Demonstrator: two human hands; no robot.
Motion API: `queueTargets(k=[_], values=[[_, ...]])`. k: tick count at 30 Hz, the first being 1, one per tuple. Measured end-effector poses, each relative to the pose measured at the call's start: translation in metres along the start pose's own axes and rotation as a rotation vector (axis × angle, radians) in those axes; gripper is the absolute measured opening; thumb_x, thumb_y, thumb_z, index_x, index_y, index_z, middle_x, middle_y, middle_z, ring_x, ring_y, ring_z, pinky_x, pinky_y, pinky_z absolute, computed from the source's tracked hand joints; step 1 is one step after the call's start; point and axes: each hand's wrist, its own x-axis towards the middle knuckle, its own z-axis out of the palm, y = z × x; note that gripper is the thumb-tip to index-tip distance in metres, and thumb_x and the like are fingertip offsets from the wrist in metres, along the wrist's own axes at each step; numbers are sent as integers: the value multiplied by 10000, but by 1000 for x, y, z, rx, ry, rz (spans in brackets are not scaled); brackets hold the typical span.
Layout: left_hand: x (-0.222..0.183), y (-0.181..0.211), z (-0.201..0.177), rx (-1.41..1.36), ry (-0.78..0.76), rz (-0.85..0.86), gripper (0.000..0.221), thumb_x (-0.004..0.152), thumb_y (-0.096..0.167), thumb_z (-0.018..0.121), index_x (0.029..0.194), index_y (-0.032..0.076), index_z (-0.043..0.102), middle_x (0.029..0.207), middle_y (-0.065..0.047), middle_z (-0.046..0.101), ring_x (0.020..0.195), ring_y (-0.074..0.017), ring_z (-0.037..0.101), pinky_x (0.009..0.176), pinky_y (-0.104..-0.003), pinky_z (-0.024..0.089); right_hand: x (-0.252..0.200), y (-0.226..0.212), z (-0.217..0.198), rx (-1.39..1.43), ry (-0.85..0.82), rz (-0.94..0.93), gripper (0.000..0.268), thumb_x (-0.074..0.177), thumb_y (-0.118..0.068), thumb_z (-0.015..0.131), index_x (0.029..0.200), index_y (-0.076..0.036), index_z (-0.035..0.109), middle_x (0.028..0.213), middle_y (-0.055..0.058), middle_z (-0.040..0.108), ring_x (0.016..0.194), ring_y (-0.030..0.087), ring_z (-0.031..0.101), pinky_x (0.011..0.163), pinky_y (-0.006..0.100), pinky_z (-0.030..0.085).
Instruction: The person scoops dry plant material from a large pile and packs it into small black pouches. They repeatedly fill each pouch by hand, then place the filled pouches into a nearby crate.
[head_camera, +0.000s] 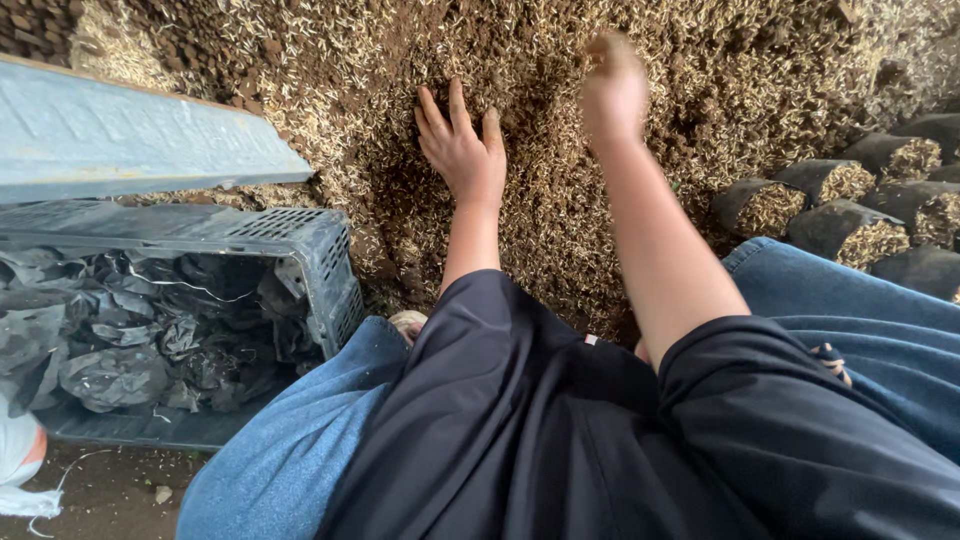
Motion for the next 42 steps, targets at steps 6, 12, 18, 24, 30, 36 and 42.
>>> queueTargets(k=[6, 12, 18, 24, 30, 36, 42], values=[[-1, -1, 1, 50, -43, -8, 663, 1047, 621, 366, 1608, 298, 224, 1697, -124, 52, 1552, -400, 119, 1242, -633, 157, -3, 89, -62, -246, 369, 247, 512, 1035, -389, 711, 1464, -217, 489, 1610, 156, 213, 1464, 362, 212, 1188, 516, 208], [0, 1, -2, 49, -84, -7, 684, 1040, 639, 346, 1613, 286, 224, 1694, -136, 27, 1548, -415, 103, 1234, -633, 148, -22, 85, -10, -68, 176, 48, 664, 922, -266, 801, 1455, -132, 428, 1584, 141, 255, 1461, 312, 260, 1226, 470, 239], [-3, 2, -14, -97, 8, -2, 627, 1035, 583, 417, 1556, 245, 327, 1672, -160, 148, 1541, -403, 168, 1228, -614, 202, -7, 25, 55, 139, 74, -157, 151, 1081, -88, 551, 1218, -112, 607, 1261, 77, 615, 1139, 194, 610, 1058, 380, 513], [8, 27, -32, -564, 60, 57, 316, 1123, 318, 520, 1425, 225, 516, 1381, -25, 617, 1260, -198, 595, 1126, -383, 507, -14, -49, 45, 522, -226, -84, 290, 1076, -334, 437, 1229, -99, 513, 948, 70, 590, 780, 145, 509, 713, 339, 490], [14, 51, -62, -917, -5, -24, 397, 1016, 173, 535, 1408, 113, 546, 1383, -117, 594, 1230, -285, 614, 1087, -444, 496, -49, -107, 22, 991, -659, 424, 543, 1058, -416, 405, 1188, 82, 580, 1077, 174, 649, 972, 252, 647, 928, 401, 597], [29, 30, -67, -836, -29, -175, 278, 1010, 201, 572, 1251, 90, 652, 1277, -106, 661, 1160, -257, 663, 1059, -428, 525, -59, -116, 12, 727, -767, 162, 364, 1017, -282, 459, 1316, -139, 611, 1192, 20, 695, 1078, 138, 635, 1003, 325, 517], [40, 14, -56, -1169, -277, -359, 513, 1038, 499, 502, 1151, 33, 686, 991, -125, 715, 873, -206, 673, 801, -351, 584, -44, -102, 19, 664, -707, -92, 309, 1089, -310, 522, 1228, -72, 661, 1090, 73, 698, 1053, 201, 631, 1056, 403, 483]])
